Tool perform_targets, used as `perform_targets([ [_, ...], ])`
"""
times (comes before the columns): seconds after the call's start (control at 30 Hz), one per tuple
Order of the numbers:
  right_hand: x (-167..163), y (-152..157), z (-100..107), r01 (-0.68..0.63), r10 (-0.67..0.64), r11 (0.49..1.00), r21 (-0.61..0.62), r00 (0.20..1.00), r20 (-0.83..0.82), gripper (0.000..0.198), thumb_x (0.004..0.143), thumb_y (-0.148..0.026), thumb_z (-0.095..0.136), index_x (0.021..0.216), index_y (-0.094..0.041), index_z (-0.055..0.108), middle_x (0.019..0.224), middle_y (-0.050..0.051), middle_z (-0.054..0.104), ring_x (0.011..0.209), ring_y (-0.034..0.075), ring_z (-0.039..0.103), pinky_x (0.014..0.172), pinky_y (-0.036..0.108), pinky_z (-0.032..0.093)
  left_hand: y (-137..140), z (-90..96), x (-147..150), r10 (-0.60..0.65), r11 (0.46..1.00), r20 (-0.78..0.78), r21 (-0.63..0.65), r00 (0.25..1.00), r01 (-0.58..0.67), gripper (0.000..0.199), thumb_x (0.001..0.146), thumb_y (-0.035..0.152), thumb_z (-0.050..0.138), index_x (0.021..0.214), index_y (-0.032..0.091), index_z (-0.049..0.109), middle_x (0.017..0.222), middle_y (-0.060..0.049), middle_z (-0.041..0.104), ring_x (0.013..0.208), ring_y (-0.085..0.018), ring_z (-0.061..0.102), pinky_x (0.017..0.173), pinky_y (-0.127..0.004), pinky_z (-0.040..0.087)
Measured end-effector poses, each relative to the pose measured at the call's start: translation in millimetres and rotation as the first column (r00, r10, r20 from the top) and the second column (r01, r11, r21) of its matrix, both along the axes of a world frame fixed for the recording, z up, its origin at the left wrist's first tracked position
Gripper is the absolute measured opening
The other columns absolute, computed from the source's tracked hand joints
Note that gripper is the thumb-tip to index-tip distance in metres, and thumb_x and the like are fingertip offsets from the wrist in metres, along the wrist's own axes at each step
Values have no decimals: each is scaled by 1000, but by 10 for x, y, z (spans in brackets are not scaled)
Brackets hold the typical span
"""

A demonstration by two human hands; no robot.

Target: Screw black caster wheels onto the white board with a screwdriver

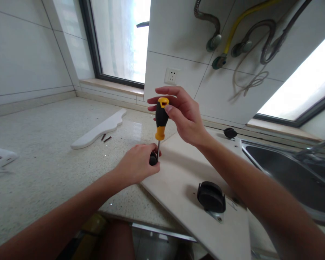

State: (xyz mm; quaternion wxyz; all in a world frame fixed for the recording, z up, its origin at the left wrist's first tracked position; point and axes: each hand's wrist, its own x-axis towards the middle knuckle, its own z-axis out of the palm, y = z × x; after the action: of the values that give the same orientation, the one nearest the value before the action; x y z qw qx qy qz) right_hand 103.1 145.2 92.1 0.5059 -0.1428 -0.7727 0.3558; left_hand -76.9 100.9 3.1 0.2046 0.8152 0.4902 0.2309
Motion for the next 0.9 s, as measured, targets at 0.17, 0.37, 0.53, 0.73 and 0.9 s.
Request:
perform_targets([
  [0.17, 2, 36, 29, 120, -124, 988, 96, 992, 36, 22, 100, -35, 75, 118, -22, 75, 121, 2, 74, 111, 16, 74, 106, 37, 62, -9, 15, -1, -2, 1000, -17, -7, 1000, 2, 22, 85, 28, 69, 107, 23, 70, 106, -8, 82, 100, -33, 77, 90, -46, 55],
  [0.37, -41, -29, 31, 27, -25, 998, 57, 999, -28, 36, 103, -34, 70, 137, -25, 60, 126, 4, 77, 126, 20, 74, 109, 40, 65, -13, 36, -3, -16, 1000, -46, 0, 999, 16, 20, 87, 28, 68, 106, 23, 70, 106, -9, 82, 103, -34, 77, 92, -46, 56],
  [0.53, -25, -64, 75, 81, -78, 995, 61, 995, -58, 41, 103, -38, 70, 138, -29, 53, 128, 5, 76, 124, 22, 74, 103, 40, 68, -17, 53, -2, -11, 1000, -58, -9, 998, 10, 19, 87, 27, 68, 106, 23, 71, 107, -9, 82, 104, -34, 77, 93, -46, 55],
  [0.73, 17, 32, 9, 138, -134, 986, 95, 990, -48, 40, 102, -45, 69, 135, -29, 54, 127, 6, 76, 130, 23, 72, 110, 42, 63, -18, 150, -105, -66, 992, 3, -110, 998, 66, 26, 86, 29, 71, 110, 23, 69, 111, -6, 82, 105, -31, 77, 92, -43, 55],
  [0.9, 10, 18, -14, 121, -119, 991, 65, 993, -26, 40, 102, -46, 69, 134, -28, 52, 140, 8, 72, 137, 23, 70, 111, 40, 62, -15, 189, -116, -125, 981, 40, -142, 991, 129, 25, 81, 19, 70, 105, 22, 71, 106, -4, 82, 100, -27, 76, 91, -40, 55],
])
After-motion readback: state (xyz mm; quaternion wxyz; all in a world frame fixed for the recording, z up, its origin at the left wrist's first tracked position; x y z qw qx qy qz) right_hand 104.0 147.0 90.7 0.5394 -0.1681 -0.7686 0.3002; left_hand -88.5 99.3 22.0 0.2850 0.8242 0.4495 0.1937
